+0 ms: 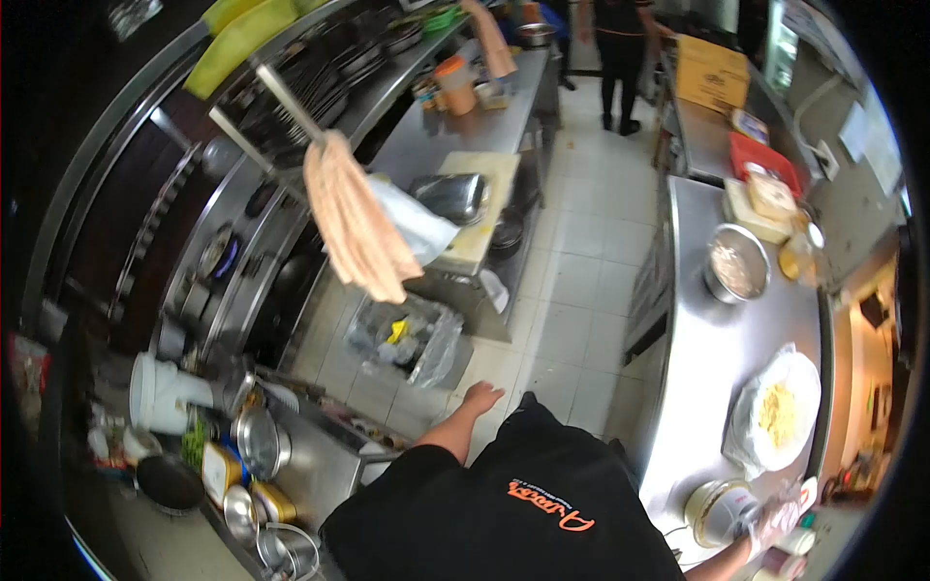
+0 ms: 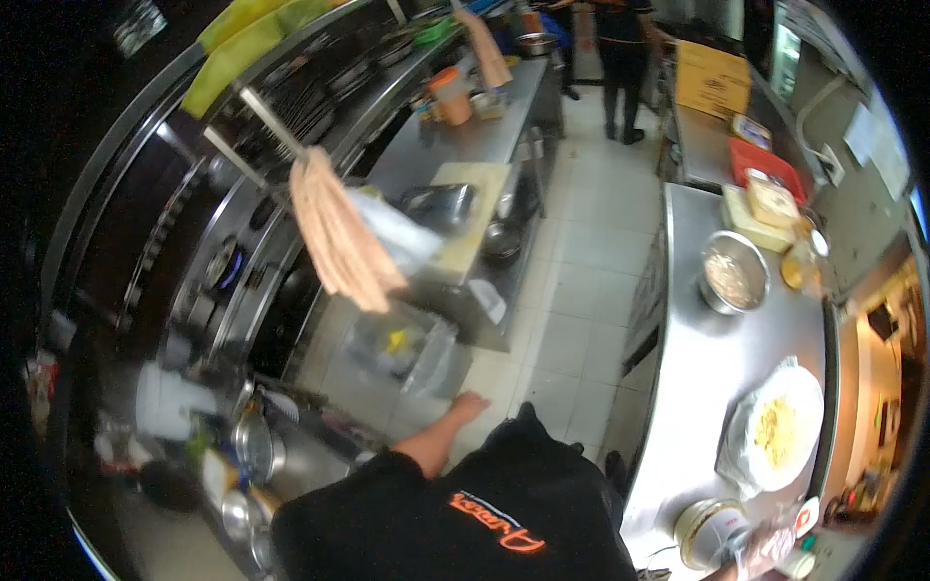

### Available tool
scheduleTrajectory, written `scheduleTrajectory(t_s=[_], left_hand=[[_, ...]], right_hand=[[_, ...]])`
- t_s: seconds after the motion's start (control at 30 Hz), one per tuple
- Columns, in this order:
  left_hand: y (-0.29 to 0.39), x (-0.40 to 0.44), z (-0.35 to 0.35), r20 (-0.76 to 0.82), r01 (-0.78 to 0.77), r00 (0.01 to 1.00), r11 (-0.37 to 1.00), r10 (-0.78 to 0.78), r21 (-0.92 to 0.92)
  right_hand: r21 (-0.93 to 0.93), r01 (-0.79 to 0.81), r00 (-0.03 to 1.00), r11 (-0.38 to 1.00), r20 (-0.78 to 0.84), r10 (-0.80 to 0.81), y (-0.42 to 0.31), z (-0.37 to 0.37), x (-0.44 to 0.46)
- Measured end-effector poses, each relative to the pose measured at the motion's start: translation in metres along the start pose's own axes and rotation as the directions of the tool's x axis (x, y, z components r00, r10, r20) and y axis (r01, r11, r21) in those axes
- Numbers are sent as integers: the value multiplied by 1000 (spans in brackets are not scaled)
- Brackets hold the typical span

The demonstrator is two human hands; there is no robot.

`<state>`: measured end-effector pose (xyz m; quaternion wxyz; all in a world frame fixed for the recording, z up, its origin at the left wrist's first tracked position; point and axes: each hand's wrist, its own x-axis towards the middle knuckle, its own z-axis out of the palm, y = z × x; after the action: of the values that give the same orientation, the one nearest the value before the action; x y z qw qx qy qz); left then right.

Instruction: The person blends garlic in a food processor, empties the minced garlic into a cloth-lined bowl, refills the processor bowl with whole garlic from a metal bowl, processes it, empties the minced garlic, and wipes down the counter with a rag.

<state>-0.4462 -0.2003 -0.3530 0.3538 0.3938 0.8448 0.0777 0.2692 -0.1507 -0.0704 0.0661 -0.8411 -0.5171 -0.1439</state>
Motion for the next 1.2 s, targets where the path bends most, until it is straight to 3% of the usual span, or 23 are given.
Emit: scheduleTrajectory(t_s=[0.1,0.17,0.2,0.23,0.3,0.33,0.43,0.5,0.57,0.77,0.87,0.97,1.2], left_hand=[[-11,4,-9,198,82,975,990,-104,113],[-12,-9,-12,92,141,986,989,-137,-38],[-19,-16,-9,38,168,986,979,-164,-118],[-29,-16,-3,9,116,993,985,-116,-126],[-29,-26,-6,-38,25,999,990,-30,-137],[-27,-26,-11,115,46,992,999,-48,24],[-24,-27,-13,160,-92,985,984,67,155],[-18,-30,-13,79,-102,993,987,92,121],[-10,-17,-19,169,-24,986,990,0,139],[28,14,-12,137,115,986,985,-97,-130],[38,20,-4,111,-23,992,970,52,-242],[38,38,-2,157,9,988,990,13,-139],[16,53,-12,126,12,992,986,9,-163]], right_hand=[[-19,-33,999,999,16,33,3,-1,-2],[14,-66,997,998,-29,66,-19,-20,-8],[47,-110,993,993,38,108,-34,-40,-6],[81,-154,984,985,108,145,-43,-51,-6],[121,-112,993,986,-6,114,-36,-37,-12],[135,-97,992,986,-70,107,-31,-29,-14],[84,6,995,996,-102,3,-11,-5,-16],[118,-69,980,991,-179,89,-28,-17,-17],[139,-132,966,981,-205,158,-42,-28,-18],[79,-141,969,987,-193,153,-44,-27,-19],[101,-159,967,982,-185,176,-46,-30,-17],[103,-192,968,976,-145,206,-51,-41,-19],[186,-228,964,956,-97,249,-56,-51,-15]])
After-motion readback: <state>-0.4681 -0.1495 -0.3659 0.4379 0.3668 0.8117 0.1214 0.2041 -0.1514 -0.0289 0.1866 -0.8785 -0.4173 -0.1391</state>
